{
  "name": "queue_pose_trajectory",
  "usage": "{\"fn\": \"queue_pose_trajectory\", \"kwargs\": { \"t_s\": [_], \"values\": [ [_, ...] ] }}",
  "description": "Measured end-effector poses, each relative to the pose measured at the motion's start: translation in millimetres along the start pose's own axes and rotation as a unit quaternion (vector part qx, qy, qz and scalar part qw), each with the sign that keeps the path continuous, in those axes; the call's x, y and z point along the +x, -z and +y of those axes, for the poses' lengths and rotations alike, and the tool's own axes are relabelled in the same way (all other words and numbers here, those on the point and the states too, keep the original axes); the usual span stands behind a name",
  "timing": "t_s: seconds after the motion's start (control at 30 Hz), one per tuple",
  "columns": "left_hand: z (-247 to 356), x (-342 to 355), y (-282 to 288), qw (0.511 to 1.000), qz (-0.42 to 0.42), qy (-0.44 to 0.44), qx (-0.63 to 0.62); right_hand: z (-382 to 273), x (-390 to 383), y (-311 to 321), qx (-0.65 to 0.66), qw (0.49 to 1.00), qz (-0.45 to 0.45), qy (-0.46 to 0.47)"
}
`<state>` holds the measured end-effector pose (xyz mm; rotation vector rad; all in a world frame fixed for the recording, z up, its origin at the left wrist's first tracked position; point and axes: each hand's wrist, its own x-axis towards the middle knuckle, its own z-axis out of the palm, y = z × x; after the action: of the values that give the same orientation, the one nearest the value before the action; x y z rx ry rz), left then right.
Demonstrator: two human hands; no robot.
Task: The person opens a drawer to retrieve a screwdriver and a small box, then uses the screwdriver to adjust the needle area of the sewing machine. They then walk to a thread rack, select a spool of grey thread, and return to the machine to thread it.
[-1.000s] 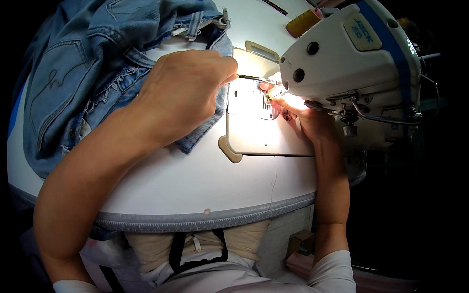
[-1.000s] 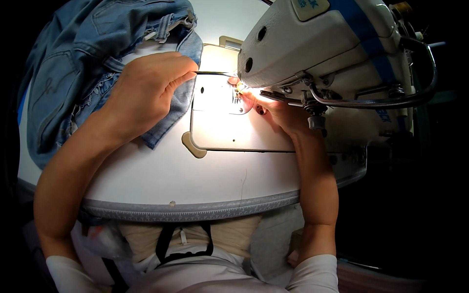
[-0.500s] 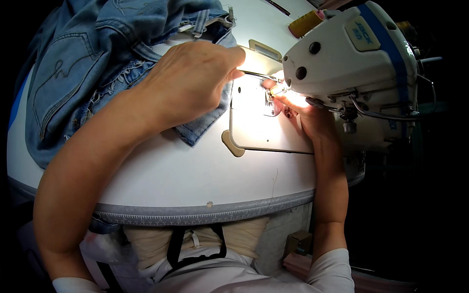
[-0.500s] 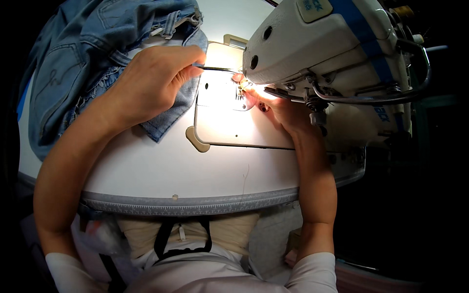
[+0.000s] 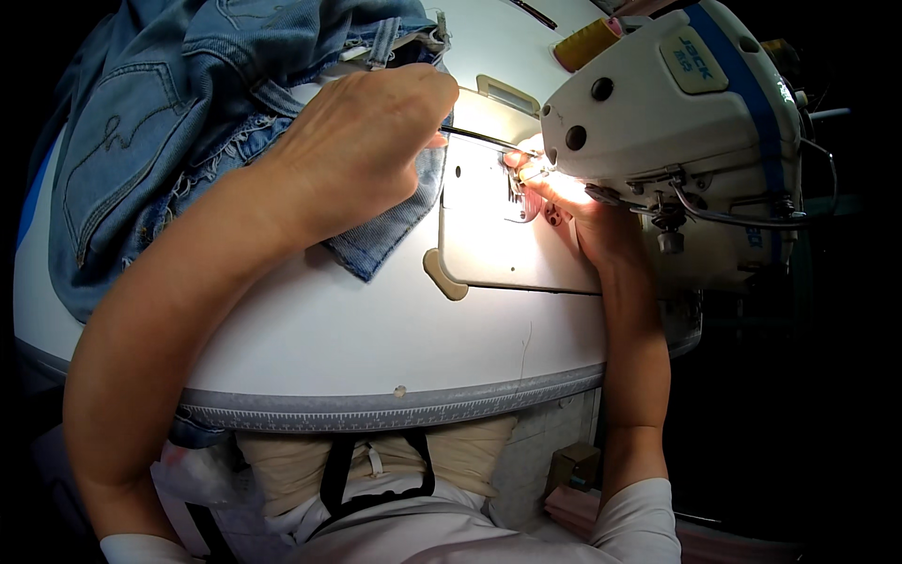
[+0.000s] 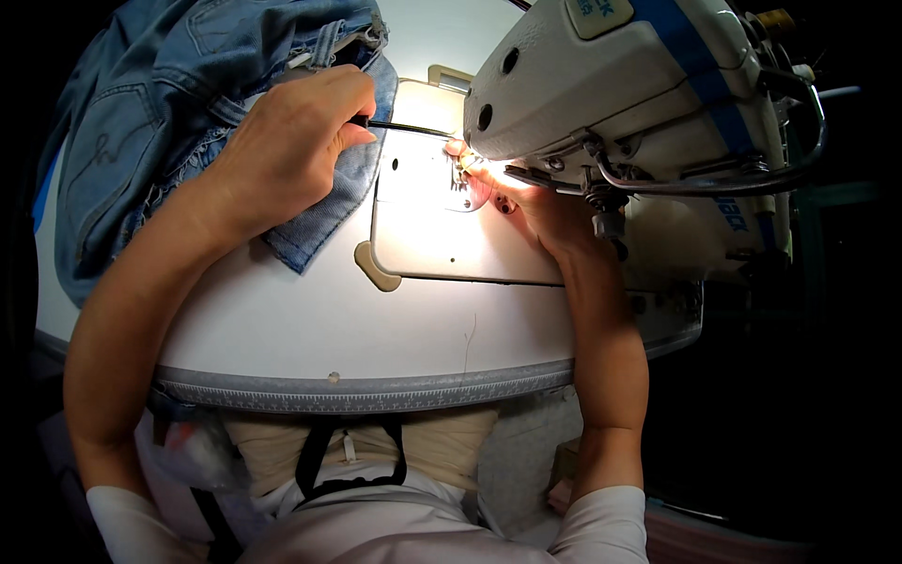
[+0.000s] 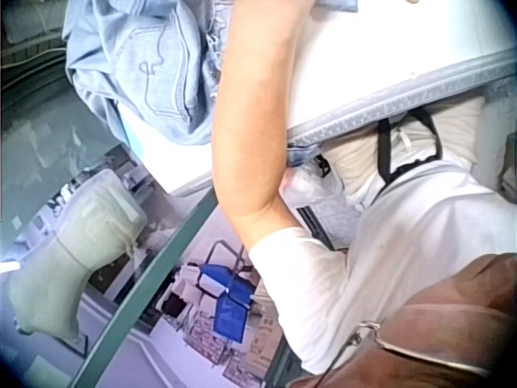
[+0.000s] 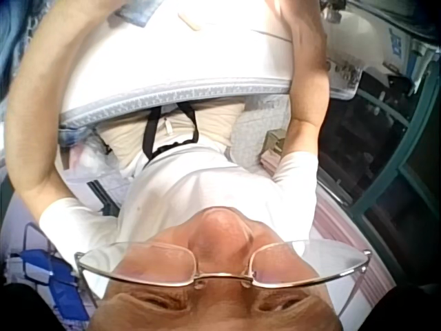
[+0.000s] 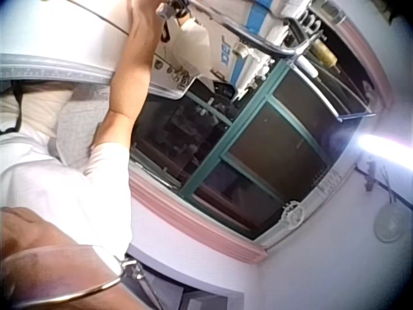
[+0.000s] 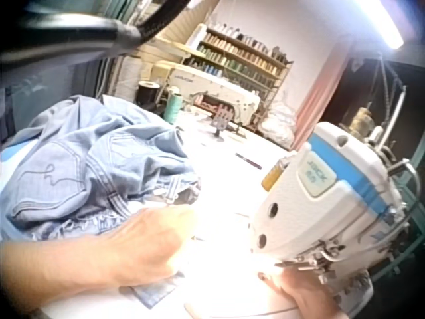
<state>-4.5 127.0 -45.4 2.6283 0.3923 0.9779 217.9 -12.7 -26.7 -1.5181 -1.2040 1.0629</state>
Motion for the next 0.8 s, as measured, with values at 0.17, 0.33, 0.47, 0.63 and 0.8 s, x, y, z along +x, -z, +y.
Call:
{"fn": "queue_pose_trajectory", "kwargs": {
  "t_s": [0.17,0.33,0.47,0.63,0.8],
  "values": [
    [-1,-2,0,0.998,0.017,-0.032,0.043,-5,-2,-5,-0.092,0.994,0.050,0.029],
    [-3,-4,-1,0.997,0.002,-0.040,0.062,-8,-5,-8,-0.171,0.980,0.093,0.031],
    [0,-5,1,1.000,0.007,-0.013,0.004,-11,-6,-8,-0.134,0.987,0.089,0.000],
    [-3,-3,-2,1.000,0.017,-0.013,-0.023,-7,-5,-11,-0.028,0.997,0.054,0.038],
    [2,-4,3,1.000,0.008,-0.017,0.016,2,-9,-3,-0.138,0.986,0.075,0.063]
  ]
}}
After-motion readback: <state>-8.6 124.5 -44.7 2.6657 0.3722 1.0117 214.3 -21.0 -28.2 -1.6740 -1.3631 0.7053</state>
